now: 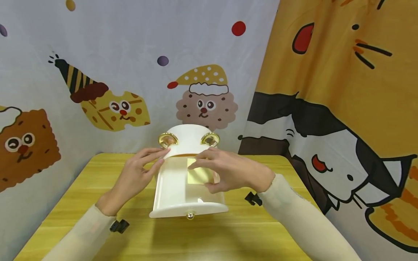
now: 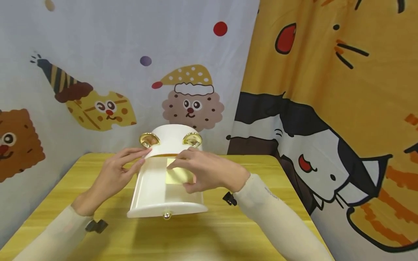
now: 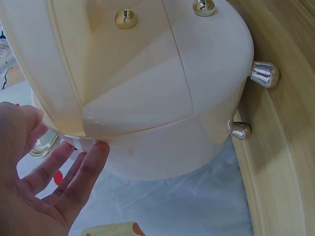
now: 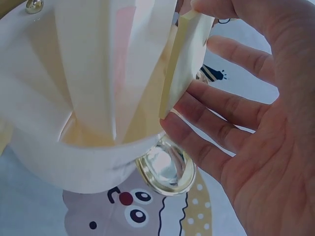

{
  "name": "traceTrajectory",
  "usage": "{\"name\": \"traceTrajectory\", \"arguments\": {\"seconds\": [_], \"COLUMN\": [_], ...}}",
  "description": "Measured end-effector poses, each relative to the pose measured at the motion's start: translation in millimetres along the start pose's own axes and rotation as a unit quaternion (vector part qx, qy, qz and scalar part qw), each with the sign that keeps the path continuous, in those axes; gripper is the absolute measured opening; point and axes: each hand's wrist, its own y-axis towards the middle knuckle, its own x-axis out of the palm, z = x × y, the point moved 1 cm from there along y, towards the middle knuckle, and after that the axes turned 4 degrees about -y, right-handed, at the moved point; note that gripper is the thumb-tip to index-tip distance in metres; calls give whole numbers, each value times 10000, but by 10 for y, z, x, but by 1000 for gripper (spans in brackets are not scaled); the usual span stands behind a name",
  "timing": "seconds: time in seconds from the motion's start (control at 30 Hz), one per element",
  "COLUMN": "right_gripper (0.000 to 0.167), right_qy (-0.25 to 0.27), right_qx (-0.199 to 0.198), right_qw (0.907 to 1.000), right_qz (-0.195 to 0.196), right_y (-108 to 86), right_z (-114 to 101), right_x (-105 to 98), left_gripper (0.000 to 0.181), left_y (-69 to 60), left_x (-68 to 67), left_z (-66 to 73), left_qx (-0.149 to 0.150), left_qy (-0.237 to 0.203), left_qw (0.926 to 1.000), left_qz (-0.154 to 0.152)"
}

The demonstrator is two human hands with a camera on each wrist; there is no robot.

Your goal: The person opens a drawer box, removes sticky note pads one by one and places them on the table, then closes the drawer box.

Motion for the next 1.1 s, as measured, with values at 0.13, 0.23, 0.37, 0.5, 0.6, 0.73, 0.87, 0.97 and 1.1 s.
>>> {"name": "traceTrajectory", "arguments": {"seconds": [0.13, 0.23, 0.37, 0.5, 0.6, 0.73, 0.87, 0.97, 1.1], "right_gripper": [58, 59, 59, 60, 59, 59, 59, 59, 59], "right_qy": [-84, -94, -31, 80, 142, 143, 115, 61, -37], "right_qx": [-31, -50, -23, 15, 68, 154, 225, 335, 479], "right_qw": [9999, 9998, 9997, 9997, 9997, 9997, 9995, 9992, 9987], "right_qz": [109, 189, 232, 221, 161, 132, 191, 195, 190], "right_y": [-72, -113, -152, -197, -231, -285, -337, -379, -436], "right_z": [39, 58, 92, 121, 135, 140, 153, 171, 193], "right_x": [-29, -48, -78, -77, -67, -80, -96, -100, -95], "left_gripper": [45, 45, 45, 46, 46, 45, 45, 45, 46], "left_y": [26, 33, 46, 34, 20, 17, 19, 22, 8], "left_x": [13, 9, 0, -1, 1, 5, 4, 3, 5], "left_z": [12, 6, -8, -10, -9, 3, 8, 7, 10], "left_qx": [3, 19, 22, 27, 22, 1, -13, -23, -10], "left_qy": [-1, 3, -11, -13, -4, -16, -31, -30, 6], "left_qw": [10000, 10000, 10000, 10000, 10000, 10000, 10000, 10000, 10000], "left_qz": [16, 16, 13, 8, 5, -11, -19, -19, -5]}}
